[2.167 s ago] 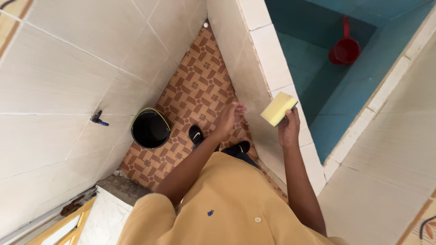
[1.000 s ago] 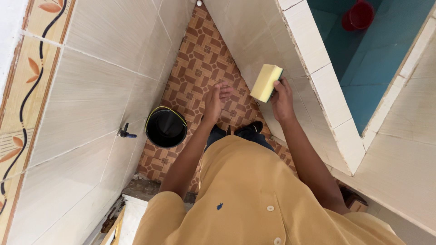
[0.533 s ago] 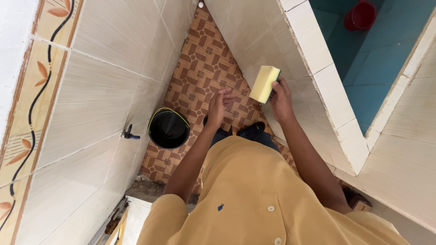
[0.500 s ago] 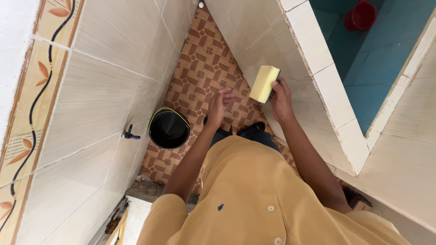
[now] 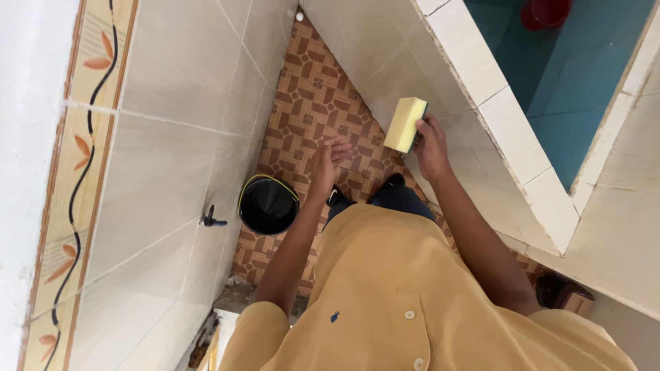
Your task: The person scrubs the tiled edge of a blue water basin with a sponge, then places a soap bar, a green bottle, and a clear bottle on the ledge. The person continues scrubbing the tiles and ledge with the sponge.
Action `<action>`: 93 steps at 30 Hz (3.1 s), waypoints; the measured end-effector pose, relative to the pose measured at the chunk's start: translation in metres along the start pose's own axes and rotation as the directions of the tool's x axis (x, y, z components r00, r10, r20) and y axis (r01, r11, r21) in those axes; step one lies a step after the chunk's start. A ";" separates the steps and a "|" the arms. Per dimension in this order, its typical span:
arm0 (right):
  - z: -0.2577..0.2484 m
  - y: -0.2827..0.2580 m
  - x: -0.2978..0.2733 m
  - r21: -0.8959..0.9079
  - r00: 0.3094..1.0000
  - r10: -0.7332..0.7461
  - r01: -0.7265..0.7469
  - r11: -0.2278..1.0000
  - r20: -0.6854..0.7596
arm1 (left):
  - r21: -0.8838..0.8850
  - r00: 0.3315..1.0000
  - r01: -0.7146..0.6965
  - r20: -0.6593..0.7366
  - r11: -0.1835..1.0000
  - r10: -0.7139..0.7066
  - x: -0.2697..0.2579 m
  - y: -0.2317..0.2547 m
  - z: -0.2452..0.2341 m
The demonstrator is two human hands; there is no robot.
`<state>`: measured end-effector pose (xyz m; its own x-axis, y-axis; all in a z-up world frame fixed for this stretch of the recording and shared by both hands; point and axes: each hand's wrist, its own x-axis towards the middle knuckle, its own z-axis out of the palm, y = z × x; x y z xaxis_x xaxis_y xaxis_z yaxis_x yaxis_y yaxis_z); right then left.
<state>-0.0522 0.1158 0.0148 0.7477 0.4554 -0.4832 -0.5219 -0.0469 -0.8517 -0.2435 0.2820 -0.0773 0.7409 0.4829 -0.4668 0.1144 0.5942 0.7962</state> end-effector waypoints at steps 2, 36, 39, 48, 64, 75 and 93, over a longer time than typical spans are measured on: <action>-0.002 -0.001 0.003 -0.039 1.000 0.011 -0.012 0.999 -0.027 | 0.012 1.000 -0.001 0.002 1.000 0.001 0.000 0.007 -0.002; 0.072 -0.124 0.381 -0.838 0.829 -0.519 0.426 0.341 0.210 | 0.265 0.997 0.069 -0.037 0.962 -0.062 0.344 0.135 0.075; 0.073 -0.119 0.413 -0.886 0.817 -0.519 0.410 0.216 0.252 | 0.253 0.994 0.087 -0.085 0.963 -0.068 0.361 0.155 0.085; 0.059 -0.088 0.435 -0.911 0.875 -0.363 0.390 0.133 0.322 | 0.321 0.990 0.095 -0.128 0.942 -0.056 0.369 0.172 0.070; 0.069 -0.080 0.446 -0.929 0.874 -0.325 0.367 -0.044 0.361 | 0.373 0.992 -0.120 0.015 0.920 0.124 0.443 0.174 0.047; 0.155 -0.088 0.640 -0.754 0.643 -0.419 0.630 -0.185 0.641 | 0.400 0.988 -0.021 -0.132 0.916 0.081 0.456 0.188 0.045; 0.106 -0.131 0.549 -0.712 0.707 -0.087 0.694 -0.103 0.702 | 0.523 0.978 -0.173 -0.009 0.835 0.209 0.495 0.198 0.059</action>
<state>0.3837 0.4662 -0.1172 0.2856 0.9501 -0.1255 0.8655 -0.3119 -0.3918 0.1844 0.6008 -0.1279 0.7424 0.6022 -0.2937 0.3131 0.0757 0.9467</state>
